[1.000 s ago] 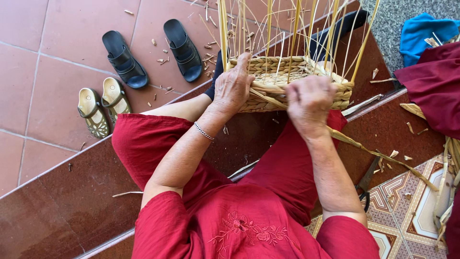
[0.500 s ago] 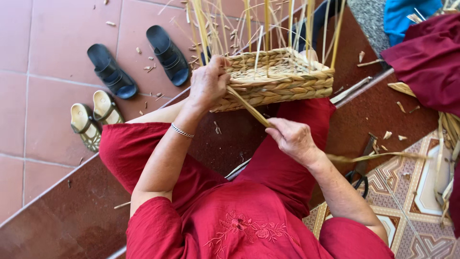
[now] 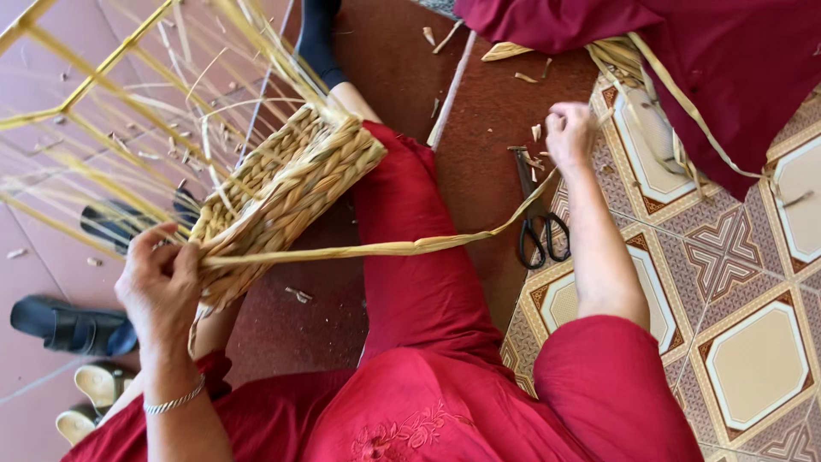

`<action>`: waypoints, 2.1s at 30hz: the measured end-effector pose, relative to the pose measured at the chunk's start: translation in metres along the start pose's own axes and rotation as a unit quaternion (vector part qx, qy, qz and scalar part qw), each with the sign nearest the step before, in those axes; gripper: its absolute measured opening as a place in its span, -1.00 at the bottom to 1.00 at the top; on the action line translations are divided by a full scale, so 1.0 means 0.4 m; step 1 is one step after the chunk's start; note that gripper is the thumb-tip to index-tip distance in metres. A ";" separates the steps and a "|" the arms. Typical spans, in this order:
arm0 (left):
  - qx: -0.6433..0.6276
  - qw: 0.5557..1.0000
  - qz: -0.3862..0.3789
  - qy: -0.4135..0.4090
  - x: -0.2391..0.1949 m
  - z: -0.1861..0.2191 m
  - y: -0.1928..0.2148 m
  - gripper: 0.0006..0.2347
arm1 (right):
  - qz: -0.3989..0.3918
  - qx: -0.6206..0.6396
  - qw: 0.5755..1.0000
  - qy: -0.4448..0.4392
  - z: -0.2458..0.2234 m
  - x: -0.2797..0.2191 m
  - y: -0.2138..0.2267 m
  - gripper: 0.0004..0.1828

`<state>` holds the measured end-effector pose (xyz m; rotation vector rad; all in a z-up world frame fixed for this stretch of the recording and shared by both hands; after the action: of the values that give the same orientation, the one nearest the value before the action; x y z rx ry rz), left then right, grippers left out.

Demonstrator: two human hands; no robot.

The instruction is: The person weaves a basket using dried plant fibers, interlacing strands through vertical supports to form the basket's body. The person sits on the floor and works on the basket placed on their lap.

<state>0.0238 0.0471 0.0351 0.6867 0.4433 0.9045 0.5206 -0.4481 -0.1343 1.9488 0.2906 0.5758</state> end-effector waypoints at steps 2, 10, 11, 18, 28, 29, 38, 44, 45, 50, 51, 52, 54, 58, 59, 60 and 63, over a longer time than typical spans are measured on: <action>0.008 1.000 0.003 0.003 -0.003 0.000 -0.001 -0.81 | -0.016 -0.065 0.997 -0.031 0.104 0.050 0.002 -0.64; -0.013 0.999 0.017 0.045 -0.022 -0.034 -0.011 -0.81 | -0.049 -0.116 0.970 -0.209 0.273 0.185 0.011 -0.64; -0.012 0.999 0.016 0.037 -0.019 -0.033 -0.013 -0.81 | 0.007 -0.101 0.966 -0.237 0.292 0.186 0.033 -0.64; -0.047 0.999 0.018 0.020 -0.031 -0.038 -0.022 -0.81 | 0.001 -0.198 0.973 -0.117 0.312 0.191 0.070 -0.82; -0.035 0.999 0.014 0.016 -0.018 -0.023 -0.019 -0.83 | -0.223 0.125 0.967 0.003 0.022 -0.308 0.115 -0.57; -0.034 0.999 0.016 0.016 -0.019 -0.022 -0.017 -0.82 | -0.225 0.085 0.971 -0.012 0.011 -0.335 0.138 -0.60; -0.011 0.999 0.045 -0.028 -0.044 0.023 -0.001 -0.84 | -0.090 -0.002 0.965 0.248 -0.248 -0.233 0.062 -0.58; -0.016 0.996 0.066 -0.058 -0.049 0.044 0.019 -0.77 | -0.044 -0.023 0.960 0.275 -0.418 -0.134 0.000 -0.78; -0.038 0.996 0.062 -0.048 -0.048 0.037 0.021 -0.78 | -0.020 -0.017 0.954 0.298 -0.453 -0.116 0.025 -0.83; -0.020 0.987 0.098 -0.125 -0.053 0.027 0.028 -0.84 | -0.014 0.356 0.909 0.218 -0.690 -0.071 0.166 -0.95; -0.019 0.984 0.115 -0.133 -0.057 0.024 0.024 -0.85 | -0.028 0.371 0.906 0.204 -0.747 -0.078 0.193 -0.91; -0.017 0.981 0.131 -0.142 -0.063 0.021 0.020 -0.86 | -0.043 0.386 0.902 0.189 -0.810 -0.081 0.209 -0.87; -0.026 0.975 0.147 -0.166 -0.075 0.016 0.018 -0.86 | -0.070 0.364 0.849 0.377 -0.992 -0.099 0.248 -0.77; -0.027 0.967 0.146 -0.209 -0.093 0.013 0.014 -0.83 | -0.018 0.275 0.816 0.509 -1.261 -0.154 0.250 -0.68; -0.018 0.966 0.142 -0.215 -0.101 0.012 0.011 -0.81 | -0.027 0.255 0.821 0.511 -1.312 -0.164 0.231 -0.69; -0.007 0.964 0.144 -0.221 -0.111 0.013 0.009 -0.80 | -0.036 0.235 0.826 0.512 -1.353 -0.168 0.211 -0.70; 0.024 0.960 0.145 -0.239 -0.129 0.018 0.010 -0.78 | -0.035 0.216 0.825 0.521 -1.434 -0.176 0.168 -0.69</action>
<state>-0.0024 0.0036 0.0465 1.0014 -0.0700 0.9648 0.1616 -0.0595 0.1074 1.8273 1.2608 1.6143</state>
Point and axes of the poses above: each hand's wrist, its own x-axis towards the middle knuckle, its own y-axis out of the back of the hand, z = x × y, the point moved 6 cm from there along x, towards the middle knuckle, and after that the axes turned 9 degrees about y, right-handed, at the moved point
